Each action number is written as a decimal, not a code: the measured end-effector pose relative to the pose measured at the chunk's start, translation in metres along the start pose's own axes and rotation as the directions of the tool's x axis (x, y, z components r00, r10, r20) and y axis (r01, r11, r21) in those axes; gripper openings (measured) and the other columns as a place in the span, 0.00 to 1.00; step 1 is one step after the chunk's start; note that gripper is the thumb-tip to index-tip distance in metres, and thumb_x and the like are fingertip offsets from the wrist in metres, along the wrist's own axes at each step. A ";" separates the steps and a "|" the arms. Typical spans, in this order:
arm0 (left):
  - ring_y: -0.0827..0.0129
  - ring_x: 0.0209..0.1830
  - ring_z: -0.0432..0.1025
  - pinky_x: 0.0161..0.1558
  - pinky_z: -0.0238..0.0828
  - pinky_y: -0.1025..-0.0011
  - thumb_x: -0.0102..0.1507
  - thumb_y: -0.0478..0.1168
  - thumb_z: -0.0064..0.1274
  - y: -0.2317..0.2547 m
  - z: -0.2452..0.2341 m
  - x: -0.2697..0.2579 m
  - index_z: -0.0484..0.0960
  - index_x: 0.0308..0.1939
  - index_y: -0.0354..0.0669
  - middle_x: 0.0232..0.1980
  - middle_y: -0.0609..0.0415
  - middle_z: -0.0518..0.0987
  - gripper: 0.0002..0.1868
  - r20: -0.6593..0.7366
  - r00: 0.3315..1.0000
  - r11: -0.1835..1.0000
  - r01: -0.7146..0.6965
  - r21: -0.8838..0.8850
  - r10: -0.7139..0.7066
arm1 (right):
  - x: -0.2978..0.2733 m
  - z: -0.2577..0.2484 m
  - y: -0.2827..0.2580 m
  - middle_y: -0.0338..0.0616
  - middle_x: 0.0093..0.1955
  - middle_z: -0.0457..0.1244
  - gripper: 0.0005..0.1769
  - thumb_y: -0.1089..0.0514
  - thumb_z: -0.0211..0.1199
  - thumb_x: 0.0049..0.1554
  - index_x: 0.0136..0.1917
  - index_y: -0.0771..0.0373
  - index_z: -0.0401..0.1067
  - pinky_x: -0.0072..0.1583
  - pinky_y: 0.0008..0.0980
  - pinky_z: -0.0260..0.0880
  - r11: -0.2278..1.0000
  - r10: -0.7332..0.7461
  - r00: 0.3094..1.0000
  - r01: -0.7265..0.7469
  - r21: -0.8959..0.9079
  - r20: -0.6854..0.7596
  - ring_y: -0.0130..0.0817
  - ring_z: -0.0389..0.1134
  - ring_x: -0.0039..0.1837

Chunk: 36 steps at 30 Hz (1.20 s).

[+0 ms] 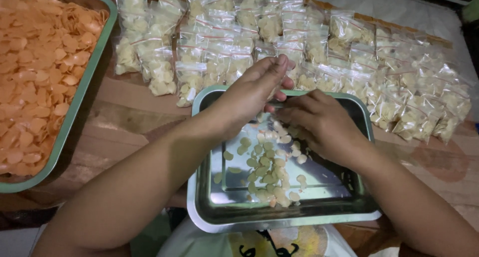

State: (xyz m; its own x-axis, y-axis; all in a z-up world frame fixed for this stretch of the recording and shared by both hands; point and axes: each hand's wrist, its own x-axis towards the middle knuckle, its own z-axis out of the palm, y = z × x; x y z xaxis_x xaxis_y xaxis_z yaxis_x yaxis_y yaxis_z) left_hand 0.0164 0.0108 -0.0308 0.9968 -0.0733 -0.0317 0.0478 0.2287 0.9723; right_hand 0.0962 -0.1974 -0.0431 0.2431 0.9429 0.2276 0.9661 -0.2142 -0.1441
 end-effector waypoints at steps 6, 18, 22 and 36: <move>0.63 0.54 0.67 0.45 0.70 0.72 0.66 0.70 0.31 -0.003 0.000 0.003 0.64 0.65 0.36 0.58 0.42 0.69 0.42 -0.010 1.000 1.000 -0.001 0.008 0.001 | -0.007 0.011 -0.002 0.45 0.59 0.62 0.31 0.31 0.56 0.59 0.63 0.55 0.72 0.51 0.44 0.59 0.993 -0.020 0.995 0.032 -0.116 0.101 0.49 0.61 0.59; 0.64 0.54 0.69 0.42 0.73 0.74 0.65 0.70 0.36 -0.008 -0.001 0.008 0.67 0.62 0.40 0.55 0.47 0.71 0.39 0.002 0.999 0.999 -0.033 0.001 0.033 | -0.014 0.022 0.014 0.36 0.39 0.62 0.07 0.55 0.69 0.56 0.44 0.55 0.73 0.48 0.39 0.58 0.978 -0.157 0.988 0.156 -0.136 0.001 0.40 0.65 0.47; 0.65 0.53 0.69 0.42 0.75 0.76 0.67 0.67 0.37 -0.006 0.001 0.005 0.67 0.61 0.43 0.55 0.48 0.70 0.33 0.017 1.000 0.999 -0.019 -0.035 0.019 | -0.011 0.018 0.013 0.36 0.37 0.63 0.08 0.55 0.70 0.54 0.41 0.56 0.72 0.48 0.40 0.58 0.985 -0.103 0.995 0.103 -0.136 0.005 0.41 0.65 0.45; 0.67 0.52 0.71 0.42 0.75 0.77 0.64 0.70 0.38 -0.005 0.001 0.005 0.69 0.60 0.48 0.54 0.52 0.72 0.35 -0.019 0.999 0.998 0.046 -0.044 -0.047 | -0.009 0.008 -0.001 0.46 0.47 0.64 0.19 0.43 0.63 0.59 0.55 0.57 0.76 0.49 0.46 0.61 0.999 -0.038 0.997 0.040 -0.037 0.069 0.51 0.65 0.50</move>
State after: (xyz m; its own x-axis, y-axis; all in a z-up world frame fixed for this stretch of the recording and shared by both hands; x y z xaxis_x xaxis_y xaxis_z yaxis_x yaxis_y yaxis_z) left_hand 0.0211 0.0088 -0.0352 0.9945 -0.0659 -0.0814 0.0962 0.2681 0.9586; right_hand 0.0920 -0.2034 -0.0523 0.2000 0.9656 0.1661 0.9776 -0.1854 -0.0994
